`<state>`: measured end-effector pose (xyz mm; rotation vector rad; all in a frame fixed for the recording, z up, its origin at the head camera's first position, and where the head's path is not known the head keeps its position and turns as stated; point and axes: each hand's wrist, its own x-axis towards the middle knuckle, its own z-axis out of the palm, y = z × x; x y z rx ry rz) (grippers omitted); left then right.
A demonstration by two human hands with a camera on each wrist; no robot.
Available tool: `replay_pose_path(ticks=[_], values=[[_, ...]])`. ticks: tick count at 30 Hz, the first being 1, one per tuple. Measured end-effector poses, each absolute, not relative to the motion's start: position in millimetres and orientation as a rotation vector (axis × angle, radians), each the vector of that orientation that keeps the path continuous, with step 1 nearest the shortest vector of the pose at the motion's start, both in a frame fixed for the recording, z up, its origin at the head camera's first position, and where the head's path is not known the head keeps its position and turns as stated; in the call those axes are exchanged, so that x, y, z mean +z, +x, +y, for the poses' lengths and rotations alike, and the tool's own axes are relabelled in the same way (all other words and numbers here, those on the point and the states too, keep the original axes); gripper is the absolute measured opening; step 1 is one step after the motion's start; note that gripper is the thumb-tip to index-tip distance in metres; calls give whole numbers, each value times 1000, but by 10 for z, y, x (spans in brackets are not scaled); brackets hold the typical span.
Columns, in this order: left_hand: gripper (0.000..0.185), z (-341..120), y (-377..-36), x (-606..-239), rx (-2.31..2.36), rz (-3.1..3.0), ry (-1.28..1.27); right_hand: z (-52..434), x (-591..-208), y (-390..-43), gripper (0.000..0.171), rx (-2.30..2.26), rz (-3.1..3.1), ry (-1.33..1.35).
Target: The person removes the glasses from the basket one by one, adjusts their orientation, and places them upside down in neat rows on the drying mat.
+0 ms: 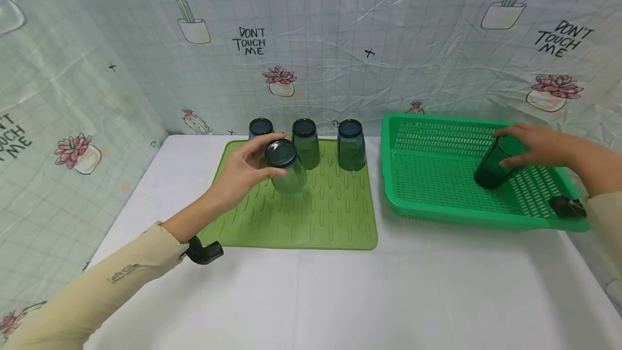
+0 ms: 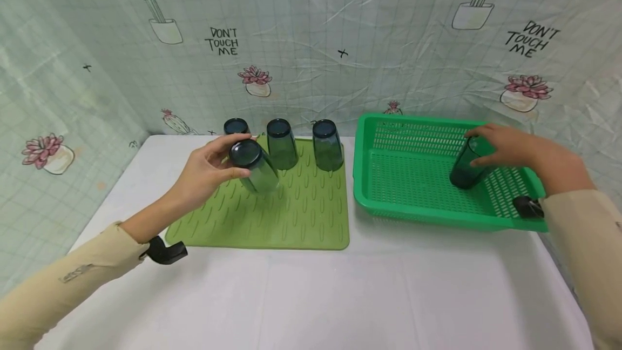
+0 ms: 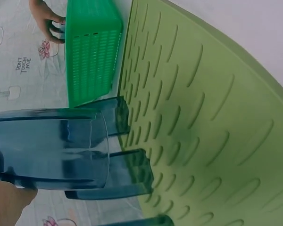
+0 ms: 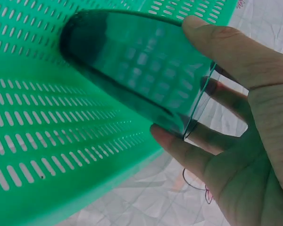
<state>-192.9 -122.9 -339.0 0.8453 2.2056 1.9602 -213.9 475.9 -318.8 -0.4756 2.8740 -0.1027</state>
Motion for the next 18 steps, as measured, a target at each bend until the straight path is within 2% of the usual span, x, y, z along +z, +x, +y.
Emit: replay_pose_path(ticks=[9,18], values=[[67,-1445,-2009,-3447,1913,2341,824,4716,-3167,-2164,74,-214,2873,-473],[66,-1643,-2112,-3525,1891,2448,661,4709,-3174,-2142,72,-284,2884,-445]])
